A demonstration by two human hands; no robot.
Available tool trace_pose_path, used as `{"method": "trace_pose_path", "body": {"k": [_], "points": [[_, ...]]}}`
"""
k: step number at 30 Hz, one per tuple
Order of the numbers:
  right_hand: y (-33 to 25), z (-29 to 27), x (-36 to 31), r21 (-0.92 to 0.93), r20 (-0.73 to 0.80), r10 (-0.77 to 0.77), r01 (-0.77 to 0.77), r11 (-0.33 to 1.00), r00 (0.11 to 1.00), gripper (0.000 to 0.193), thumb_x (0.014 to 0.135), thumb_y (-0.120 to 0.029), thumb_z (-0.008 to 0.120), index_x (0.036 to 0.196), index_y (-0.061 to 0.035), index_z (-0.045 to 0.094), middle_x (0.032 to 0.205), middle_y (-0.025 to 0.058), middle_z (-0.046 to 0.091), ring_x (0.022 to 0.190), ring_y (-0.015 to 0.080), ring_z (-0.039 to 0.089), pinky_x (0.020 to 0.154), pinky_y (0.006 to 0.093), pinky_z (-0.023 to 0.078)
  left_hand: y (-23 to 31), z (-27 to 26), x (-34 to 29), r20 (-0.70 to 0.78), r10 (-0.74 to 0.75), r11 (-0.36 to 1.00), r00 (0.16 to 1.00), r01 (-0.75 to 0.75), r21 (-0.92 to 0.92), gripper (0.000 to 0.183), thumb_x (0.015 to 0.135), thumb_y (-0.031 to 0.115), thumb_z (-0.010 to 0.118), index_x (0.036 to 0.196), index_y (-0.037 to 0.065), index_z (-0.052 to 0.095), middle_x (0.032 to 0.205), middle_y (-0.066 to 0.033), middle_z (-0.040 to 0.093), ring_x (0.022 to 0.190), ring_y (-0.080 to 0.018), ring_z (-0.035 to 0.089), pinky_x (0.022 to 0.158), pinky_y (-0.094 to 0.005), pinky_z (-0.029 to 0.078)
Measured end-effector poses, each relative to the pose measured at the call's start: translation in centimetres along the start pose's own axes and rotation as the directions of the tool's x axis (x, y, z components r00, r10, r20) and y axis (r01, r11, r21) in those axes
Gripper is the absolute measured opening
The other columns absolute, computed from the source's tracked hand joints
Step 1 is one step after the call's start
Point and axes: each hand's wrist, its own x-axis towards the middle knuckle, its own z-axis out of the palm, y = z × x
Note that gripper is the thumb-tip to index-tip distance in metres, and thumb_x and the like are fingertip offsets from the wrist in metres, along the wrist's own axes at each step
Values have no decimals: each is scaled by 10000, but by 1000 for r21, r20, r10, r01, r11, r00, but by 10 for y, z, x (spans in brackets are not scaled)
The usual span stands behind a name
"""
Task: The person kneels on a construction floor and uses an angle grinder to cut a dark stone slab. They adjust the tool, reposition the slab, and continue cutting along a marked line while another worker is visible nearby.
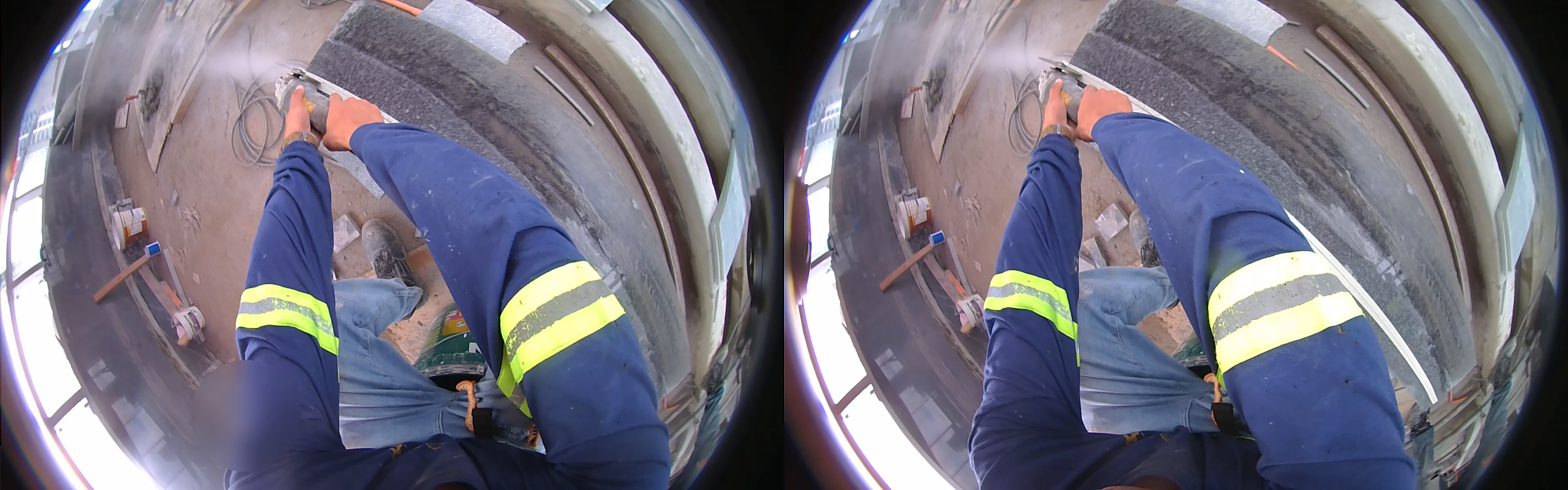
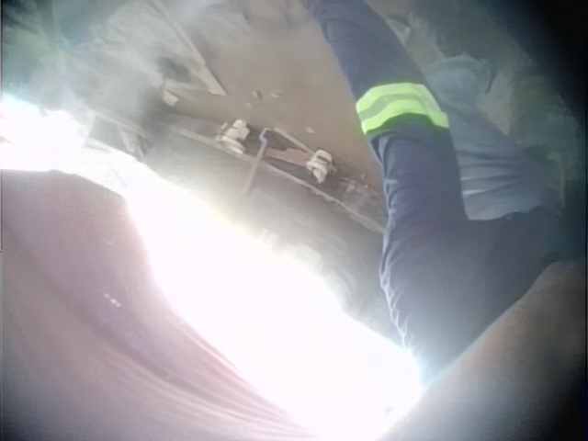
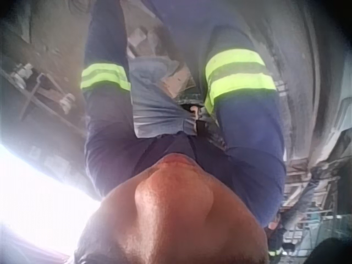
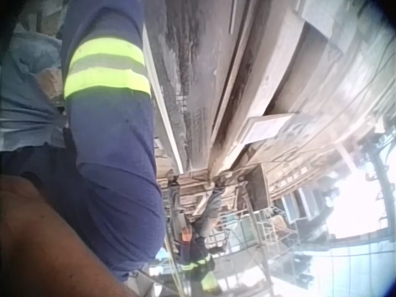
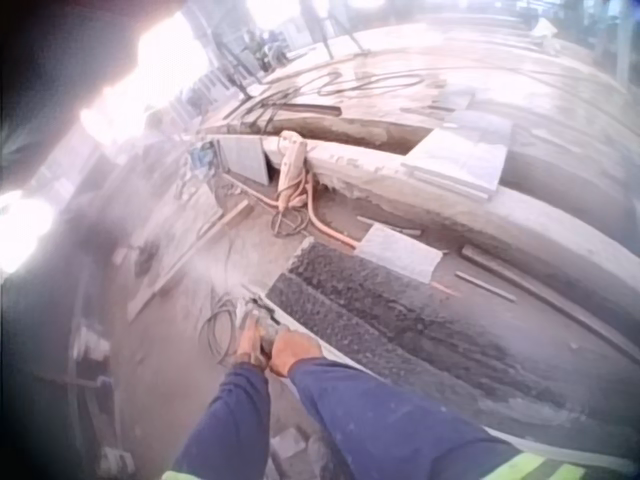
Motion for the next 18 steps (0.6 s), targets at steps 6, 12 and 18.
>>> {"method": "trace_pose_path", "body": {"k": [6, 12, 18], "points": [[-1, -3, -3, 2, 10, 3, -3, 1000, 1000, 579, 750, -265, 700, 1238, -1, 536, 1110, 212, 680, 1046, 345, 673, 899, 419, 540, 1, -2, 1, 37, 1, 1000, 999, -1, 0, 515, 924, 494, 574, 1178, 45, 583, 1076, -133, 686, 936, -298, 688, 870, -448, 543], [0, -4, -2, 15, -13, 6, -6, 1000, 1000, 567, 741, -251, 700, 1223, -1, 539, 1079, 209, 690, 1024, 349, 681, 894, 423, 543, 2, -2, 7, 30, -23, 1000, 999, 23, -2, 518, 916, 501, 583, 1163, 46, 590, 1065, -129, 686, 923, -303, 688, 869, -444, 541], [-11, -12, -2, 41, -65, -65, 68, 997, 996, 535, 724, -225, 698, 1190, -8, 547, 1028, 215, 700, 994, 367, 686, 866, 434, 548, 26, 3, -8, -47, 55, 998, 997, -55, -5, 562, 885, 498, 633, 1172, 17, 584, 1081, -133, 669, 923, -296, 680, 865, -453, 537]]}}
